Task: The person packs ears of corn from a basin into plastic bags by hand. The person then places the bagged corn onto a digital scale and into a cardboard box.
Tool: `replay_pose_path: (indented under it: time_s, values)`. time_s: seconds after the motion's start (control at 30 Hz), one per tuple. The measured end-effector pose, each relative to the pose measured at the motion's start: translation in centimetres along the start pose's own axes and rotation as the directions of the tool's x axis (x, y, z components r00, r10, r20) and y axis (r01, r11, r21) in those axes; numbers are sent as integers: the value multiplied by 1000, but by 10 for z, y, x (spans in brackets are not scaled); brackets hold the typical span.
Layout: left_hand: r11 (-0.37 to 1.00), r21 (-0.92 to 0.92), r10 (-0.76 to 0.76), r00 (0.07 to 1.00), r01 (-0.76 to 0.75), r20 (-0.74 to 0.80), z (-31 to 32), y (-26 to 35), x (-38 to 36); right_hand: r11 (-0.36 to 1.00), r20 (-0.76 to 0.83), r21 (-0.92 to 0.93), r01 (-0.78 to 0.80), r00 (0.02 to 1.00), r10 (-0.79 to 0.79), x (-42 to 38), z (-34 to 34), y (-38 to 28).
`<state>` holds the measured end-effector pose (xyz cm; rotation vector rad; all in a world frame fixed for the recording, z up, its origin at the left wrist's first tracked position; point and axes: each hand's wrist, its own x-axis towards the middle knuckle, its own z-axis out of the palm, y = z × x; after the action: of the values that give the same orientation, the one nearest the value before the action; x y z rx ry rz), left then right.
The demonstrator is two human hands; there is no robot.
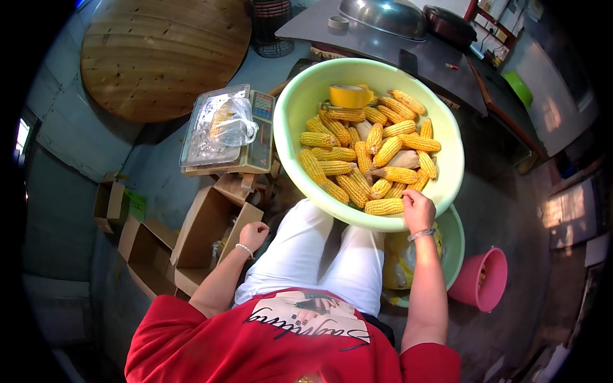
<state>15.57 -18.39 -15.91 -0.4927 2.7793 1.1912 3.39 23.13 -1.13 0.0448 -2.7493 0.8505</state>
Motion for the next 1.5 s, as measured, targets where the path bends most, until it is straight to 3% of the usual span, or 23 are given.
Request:
replay_pose_path:
  time_s: [0.43,0.73,0.83,1.03,1.17,1.3,1.4,1.5]
  values:
    - [1000,-19,0,1000,0,-4,1,7,6,999,48,42,-33,998,31,1,7,16]
    - [986,-91,107,943,-142,-316,-38,73,64,996,51,77,-42,998,38,1,7,16]
    - [997,-24,53,920,-67,-389,-60,100,87,996,44,81,-41,998,38,2,9,18]
    - [985,170,137,716,-25,-685,-71,130,134,995,46,95,-35,998,31,1,8,19]
    - [989,125,40,684,75,-729,-63,136,157,992,43,121,-36,999,31,2,9,23]
    - [977,82,-97,749,198,-656,-64,144,168,989,47,144,-30,999,23,2,11,27]
    - [976,51,-126,741,212,-660,-72,146,179,989,49,140,-48,998,42,3,9,22]
    - [987,63,-63,720,147,-691,-83,142,192,989,57,137,-60,997,53,3,9,23]
